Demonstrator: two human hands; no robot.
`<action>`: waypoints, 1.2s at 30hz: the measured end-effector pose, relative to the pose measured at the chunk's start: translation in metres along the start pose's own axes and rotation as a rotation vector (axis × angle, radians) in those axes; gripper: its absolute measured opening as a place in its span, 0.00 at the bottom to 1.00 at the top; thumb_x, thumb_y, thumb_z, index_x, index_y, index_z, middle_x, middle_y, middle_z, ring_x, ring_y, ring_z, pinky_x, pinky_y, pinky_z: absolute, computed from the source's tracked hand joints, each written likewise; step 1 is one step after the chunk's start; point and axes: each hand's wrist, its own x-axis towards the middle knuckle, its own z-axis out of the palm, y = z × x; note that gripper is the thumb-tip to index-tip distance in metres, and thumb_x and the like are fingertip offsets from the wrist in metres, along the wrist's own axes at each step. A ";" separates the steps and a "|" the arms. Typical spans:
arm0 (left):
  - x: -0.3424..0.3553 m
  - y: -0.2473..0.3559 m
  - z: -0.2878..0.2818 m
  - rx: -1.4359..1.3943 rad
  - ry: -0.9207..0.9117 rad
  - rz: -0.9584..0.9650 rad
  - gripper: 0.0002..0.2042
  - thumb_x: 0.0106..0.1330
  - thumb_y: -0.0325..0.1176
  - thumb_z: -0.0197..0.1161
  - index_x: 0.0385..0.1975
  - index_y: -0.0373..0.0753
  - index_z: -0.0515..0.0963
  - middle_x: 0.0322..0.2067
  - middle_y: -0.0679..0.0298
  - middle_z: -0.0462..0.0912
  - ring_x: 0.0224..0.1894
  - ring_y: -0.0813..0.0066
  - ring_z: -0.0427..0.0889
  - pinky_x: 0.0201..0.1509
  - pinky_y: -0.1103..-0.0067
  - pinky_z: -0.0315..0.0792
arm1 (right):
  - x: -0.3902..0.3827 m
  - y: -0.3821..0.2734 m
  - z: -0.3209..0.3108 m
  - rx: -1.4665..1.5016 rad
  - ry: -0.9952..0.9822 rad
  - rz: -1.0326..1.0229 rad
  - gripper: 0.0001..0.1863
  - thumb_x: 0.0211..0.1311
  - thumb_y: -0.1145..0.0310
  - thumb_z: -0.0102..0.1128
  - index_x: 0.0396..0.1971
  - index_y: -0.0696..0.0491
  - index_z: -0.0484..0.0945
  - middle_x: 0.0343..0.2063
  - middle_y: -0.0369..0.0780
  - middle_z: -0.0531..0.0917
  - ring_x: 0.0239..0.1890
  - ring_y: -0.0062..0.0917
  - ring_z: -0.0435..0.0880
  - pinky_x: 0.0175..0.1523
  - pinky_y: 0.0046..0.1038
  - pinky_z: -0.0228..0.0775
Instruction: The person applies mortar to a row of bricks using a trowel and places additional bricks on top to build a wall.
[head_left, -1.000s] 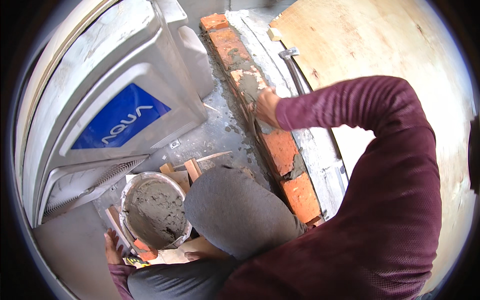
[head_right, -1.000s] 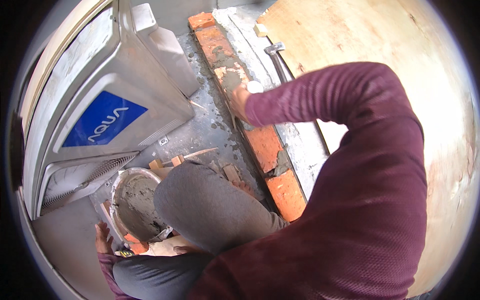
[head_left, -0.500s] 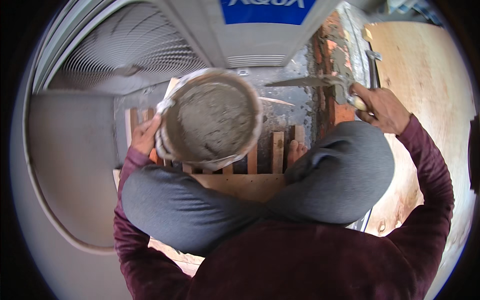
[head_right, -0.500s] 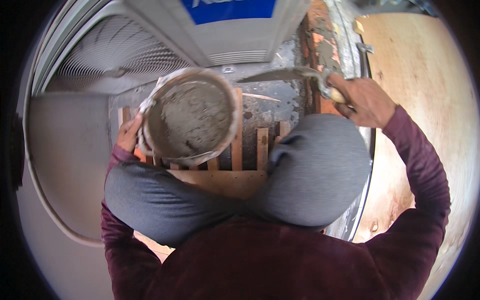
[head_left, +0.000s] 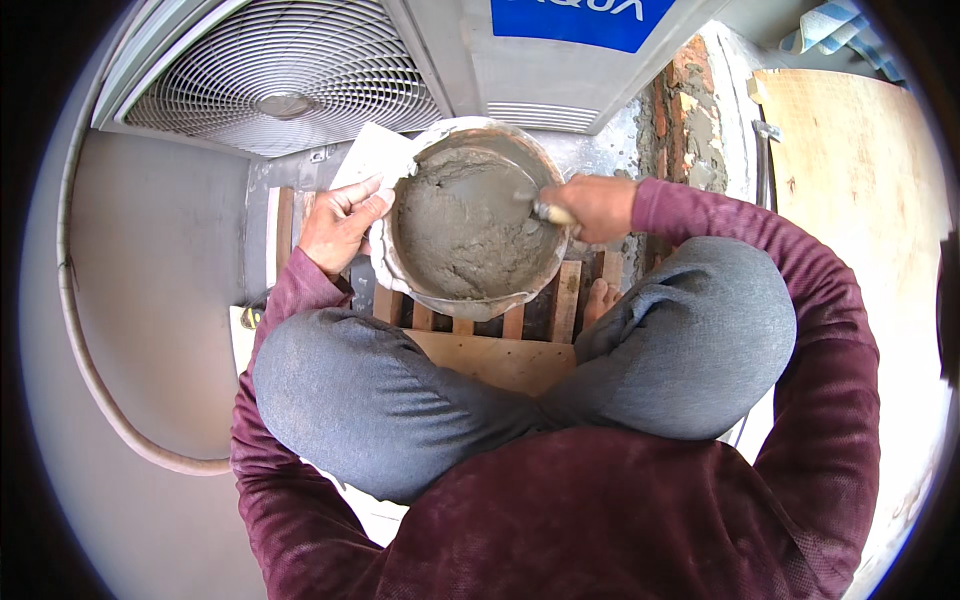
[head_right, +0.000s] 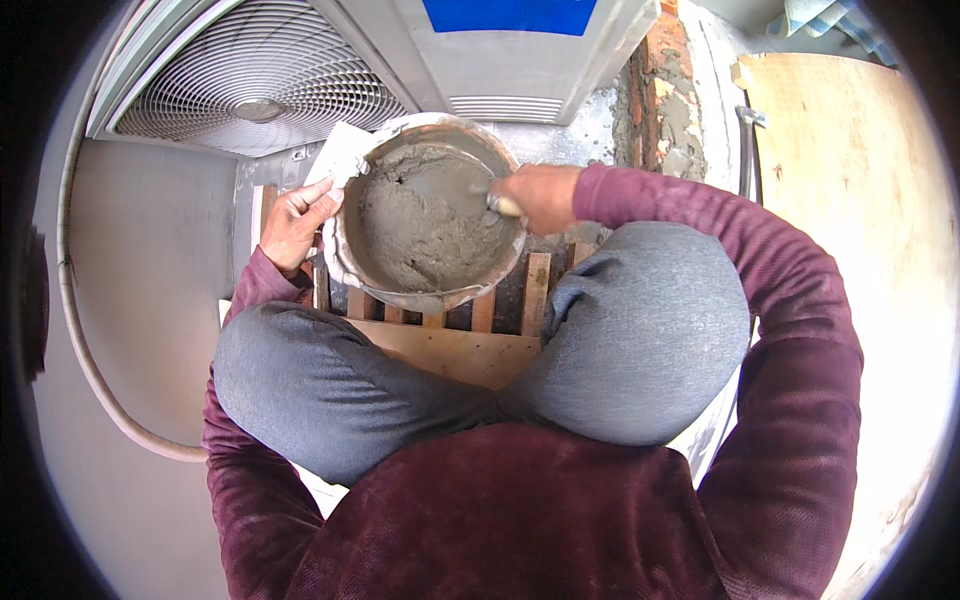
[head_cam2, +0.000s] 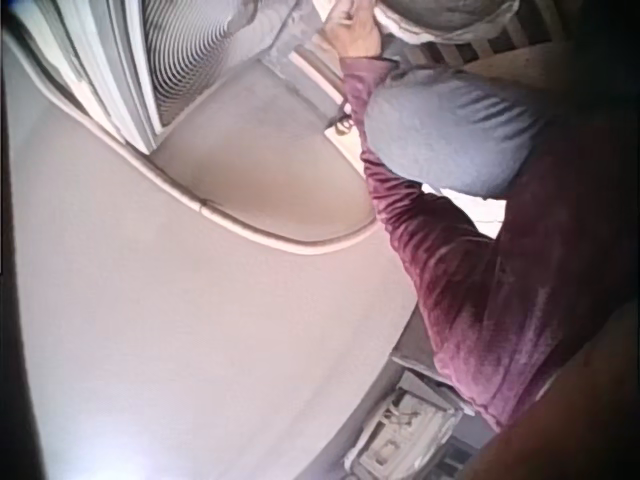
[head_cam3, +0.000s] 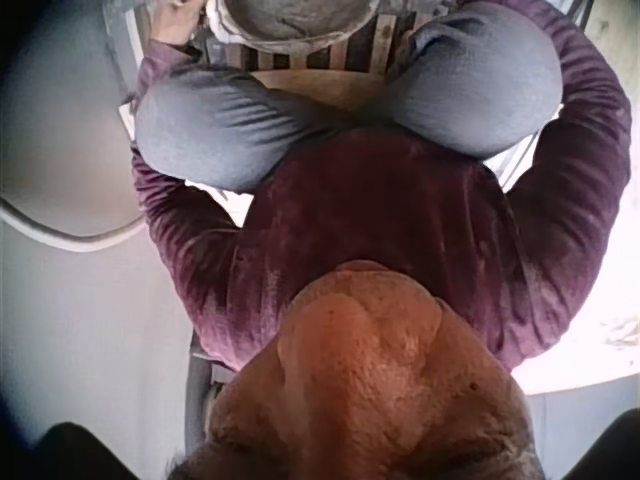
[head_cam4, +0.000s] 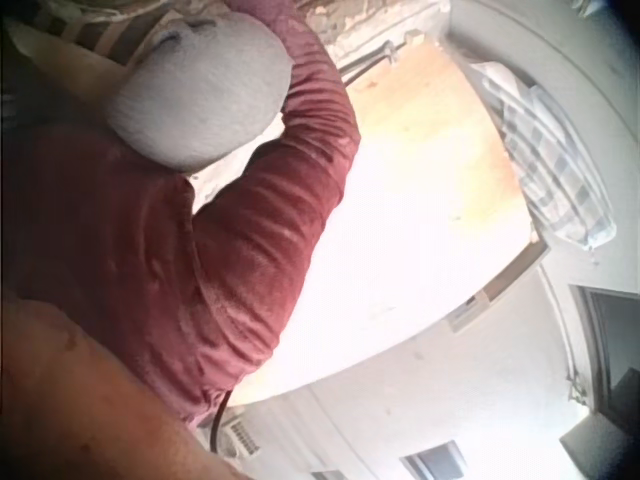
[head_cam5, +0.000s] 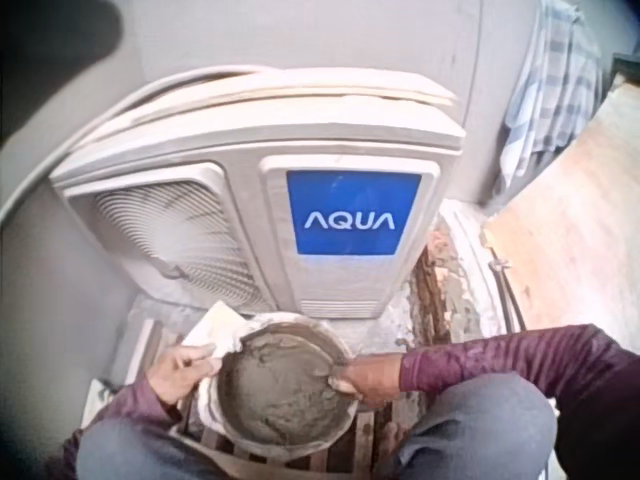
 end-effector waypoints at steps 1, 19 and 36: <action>-0.003 0.012 0.006 -0.037 -0.016 0.003 0.25 0.69 0.38 0.63 0.60 0.28 0.71 0.32 0.73 0.80 0.25 0.93 0.71 0.25 0.89 0.68 | 0.010 0.001 0.008 -0.181 0.062 -0.150 0.25 0.55 0.78 0.59 0.55 0.58 0.72 0.31 0.51 0.84 0.28 0.37 0.86 0.27 0.34 0.80; -0.023 -0.008 -0.019 0.107 -0.004 -0.047 0.26 0.69 0.37 0.62 0.63 0.29 0.68 0.23 0.75 0.72 0.21 0.90 0.66 0.22 0.86 0.66 | 0.034 0.057 0.111 0.552 0.010 -0.470 0.23 0.52 0.66 0.69 0.48 0.56 0.75 0.41 0.45 0.80 0.48 0.32 0.78 0.55 0.34 0.67; 0.008 0.102 -0.072 0.414 0.588 0.459 0.23 0.72 0.34 0.58 0.62 0.28 0.68 0.54 0.53 0.77 0.55 0.66 0.77 0.61 0.72 0.69 | -0.240 0.148 0.013 1.157 0.128 0.089 0.17 0.63 0.71 0.61 0.49 0.55 0.69 0.21 0.30 0.75 0.15 0.12 0.73 0.15 0.17 0.67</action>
